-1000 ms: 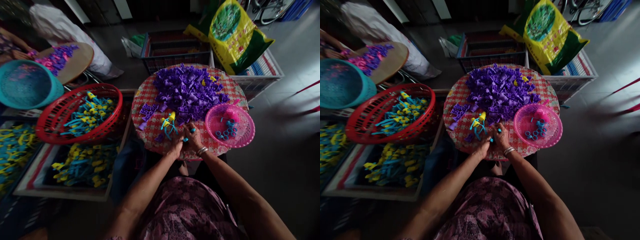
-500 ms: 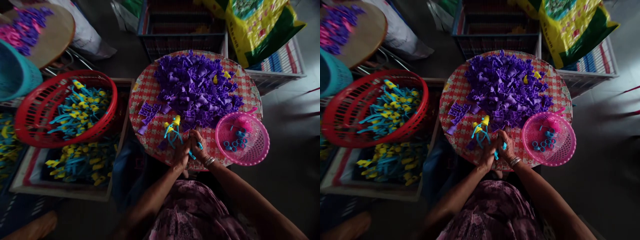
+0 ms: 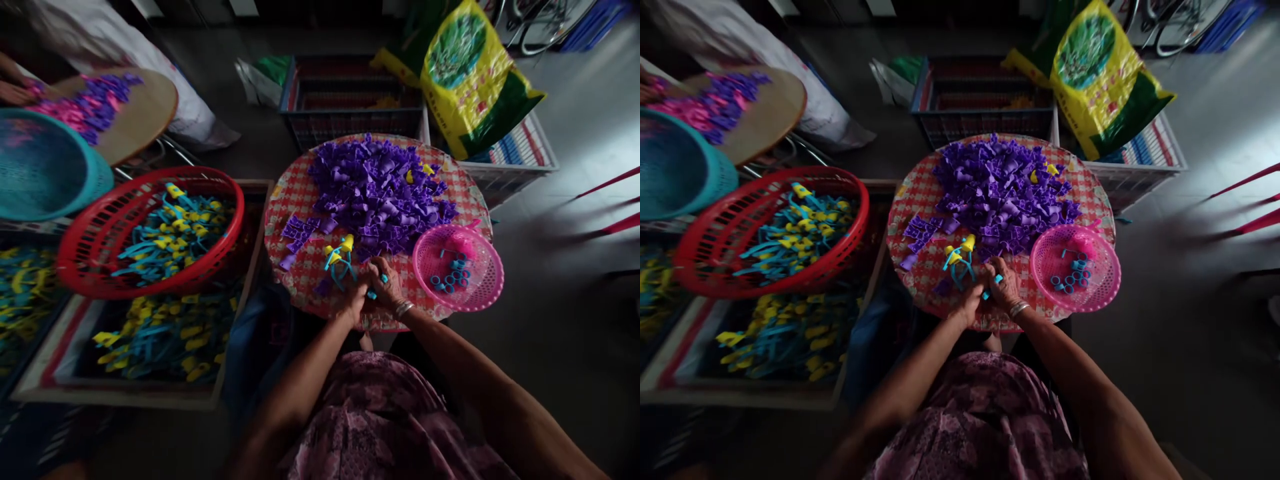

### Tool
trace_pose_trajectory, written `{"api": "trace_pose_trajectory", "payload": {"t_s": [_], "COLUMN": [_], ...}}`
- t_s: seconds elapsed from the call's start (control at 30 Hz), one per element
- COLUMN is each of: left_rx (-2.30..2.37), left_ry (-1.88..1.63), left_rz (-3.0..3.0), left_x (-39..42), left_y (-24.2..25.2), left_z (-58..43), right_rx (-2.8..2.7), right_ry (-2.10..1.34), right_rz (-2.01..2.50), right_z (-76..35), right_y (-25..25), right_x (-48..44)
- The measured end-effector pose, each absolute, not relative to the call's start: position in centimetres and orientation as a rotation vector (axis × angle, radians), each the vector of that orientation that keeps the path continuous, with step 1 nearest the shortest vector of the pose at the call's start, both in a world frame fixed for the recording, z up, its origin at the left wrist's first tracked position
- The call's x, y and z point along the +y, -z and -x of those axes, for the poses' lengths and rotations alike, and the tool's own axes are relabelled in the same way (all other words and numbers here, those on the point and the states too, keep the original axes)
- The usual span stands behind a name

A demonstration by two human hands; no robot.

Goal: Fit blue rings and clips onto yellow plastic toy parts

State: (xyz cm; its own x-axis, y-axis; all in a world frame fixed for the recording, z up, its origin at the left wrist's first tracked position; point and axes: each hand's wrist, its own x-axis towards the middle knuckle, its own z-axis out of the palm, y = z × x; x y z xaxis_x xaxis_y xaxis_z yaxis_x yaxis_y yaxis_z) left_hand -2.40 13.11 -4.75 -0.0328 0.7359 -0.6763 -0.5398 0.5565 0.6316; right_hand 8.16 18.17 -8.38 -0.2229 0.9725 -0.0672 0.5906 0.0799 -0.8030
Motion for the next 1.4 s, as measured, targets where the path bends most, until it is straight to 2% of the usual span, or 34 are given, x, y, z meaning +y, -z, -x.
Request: {"api": "trace_pose_trajectory", "payload": {"t_s": [0.2,0.47,0.9,1.4], "left_rx": [1.251,1.498,1.472,1.456], "left_ry": [-1.198,-1.349,-1.320,-1.380], "left_rz": [-0.431,-0.938,-0.677,-0.684], "left_x": [8.5,4.2,3.2,3.0], "left_y": [0.0,-6.3,-6.8,-5.6], "left_z": [4.1,3.5,2.6,2.6], "right_rx": [-2.172,-2.206,-2.278,-2.320], "right_ry": [-0.813,-0.687,-0.611,-0.450], "right_rz": [1.088,1.262,1.256,1.237], "right_z": [-13.4,-16.4,-16.3,-16.5], "right_y": [8.6,12.0,13.4,14.2], "right_x": [12.4,11.4,11.1,11.0]}}
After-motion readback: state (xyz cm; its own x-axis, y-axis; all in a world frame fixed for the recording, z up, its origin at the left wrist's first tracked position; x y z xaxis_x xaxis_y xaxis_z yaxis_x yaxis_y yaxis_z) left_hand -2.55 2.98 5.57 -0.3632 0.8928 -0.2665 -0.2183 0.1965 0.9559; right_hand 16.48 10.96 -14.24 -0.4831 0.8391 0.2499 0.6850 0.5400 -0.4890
